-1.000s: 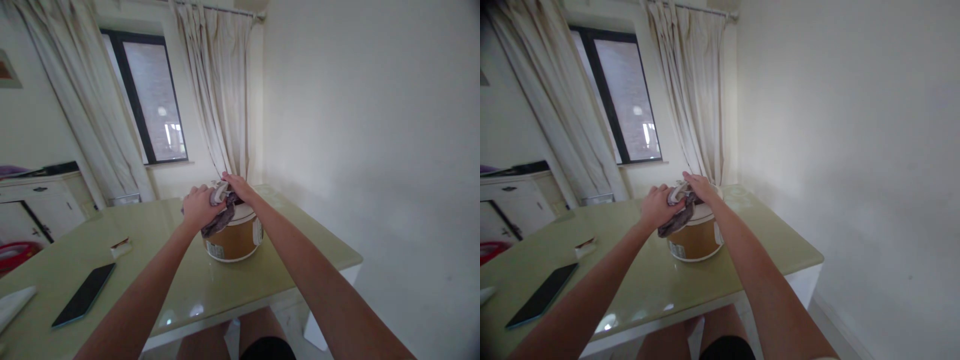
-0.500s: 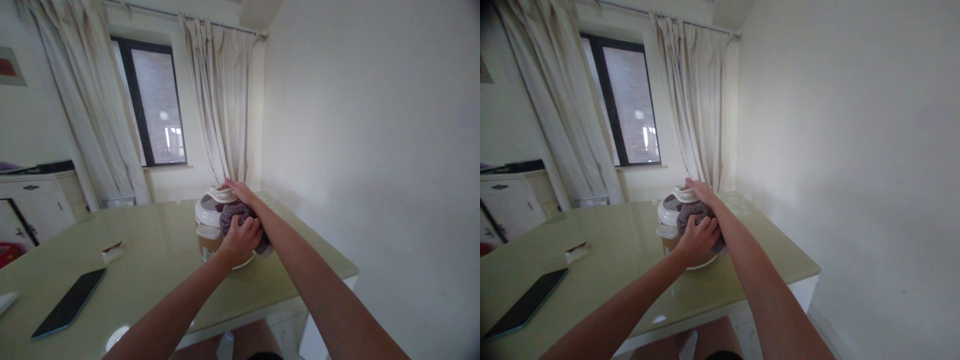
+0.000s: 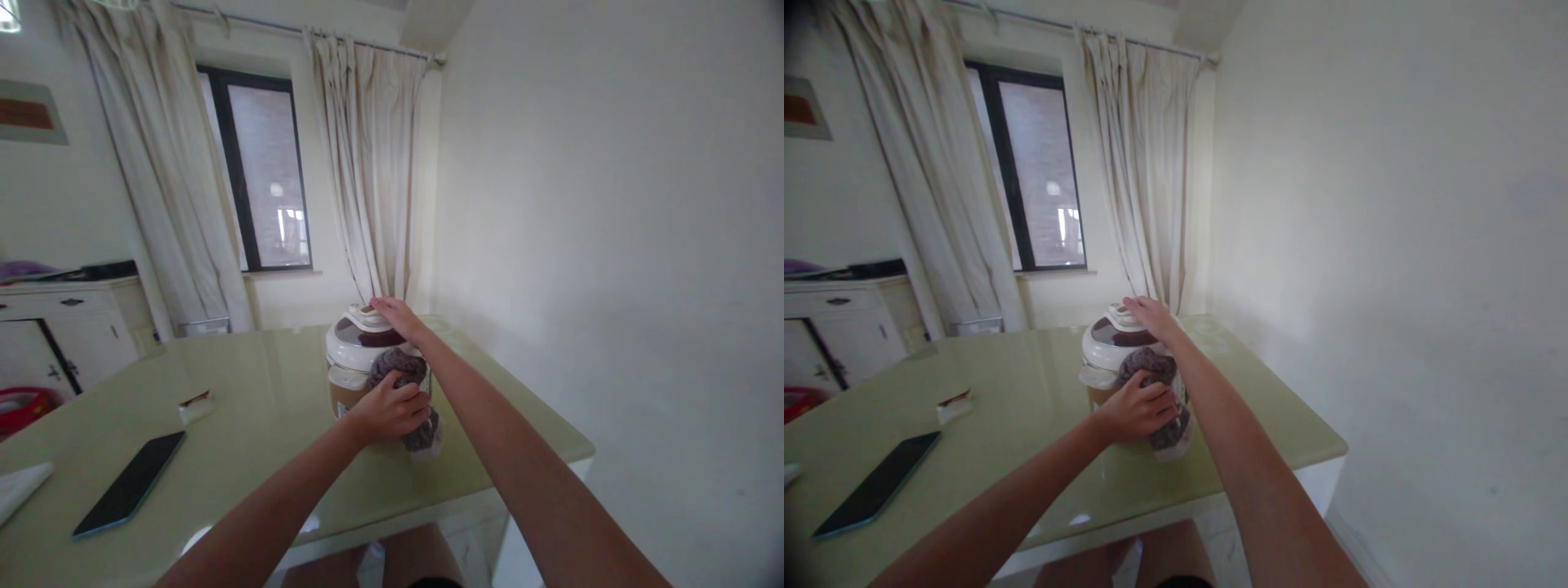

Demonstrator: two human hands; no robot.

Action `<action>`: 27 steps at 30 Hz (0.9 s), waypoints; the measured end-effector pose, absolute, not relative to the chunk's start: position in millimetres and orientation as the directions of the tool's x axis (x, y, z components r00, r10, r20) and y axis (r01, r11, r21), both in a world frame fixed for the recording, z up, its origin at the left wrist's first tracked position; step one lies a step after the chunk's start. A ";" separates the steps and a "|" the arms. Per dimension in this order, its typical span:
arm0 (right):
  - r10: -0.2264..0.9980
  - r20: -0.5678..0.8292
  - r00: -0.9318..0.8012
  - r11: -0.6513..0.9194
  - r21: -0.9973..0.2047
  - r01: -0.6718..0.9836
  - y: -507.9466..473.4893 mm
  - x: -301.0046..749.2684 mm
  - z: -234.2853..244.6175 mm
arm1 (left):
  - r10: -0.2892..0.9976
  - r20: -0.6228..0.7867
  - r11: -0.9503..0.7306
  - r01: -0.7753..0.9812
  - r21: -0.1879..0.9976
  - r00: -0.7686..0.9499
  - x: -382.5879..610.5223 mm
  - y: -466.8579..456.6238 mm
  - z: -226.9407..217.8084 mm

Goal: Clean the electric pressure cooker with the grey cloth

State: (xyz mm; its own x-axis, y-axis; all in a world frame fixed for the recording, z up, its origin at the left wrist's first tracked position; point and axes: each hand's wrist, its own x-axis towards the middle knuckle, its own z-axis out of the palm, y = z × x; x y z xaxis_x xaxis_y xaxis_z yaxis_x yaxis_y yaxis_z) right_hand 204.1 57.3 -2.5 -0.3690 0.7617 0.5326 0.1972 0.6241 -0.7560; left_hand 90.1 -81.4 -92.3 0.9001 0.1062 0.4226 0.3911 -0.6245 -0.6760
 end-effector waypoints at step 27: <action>0.591 0.702 -0.397 0.776 -0.360 0.518 26.6 197.2 -3.8 | 0.005 0.341 -0.664 0.258 -0.702 0.940 44.8 -91.8 -163.3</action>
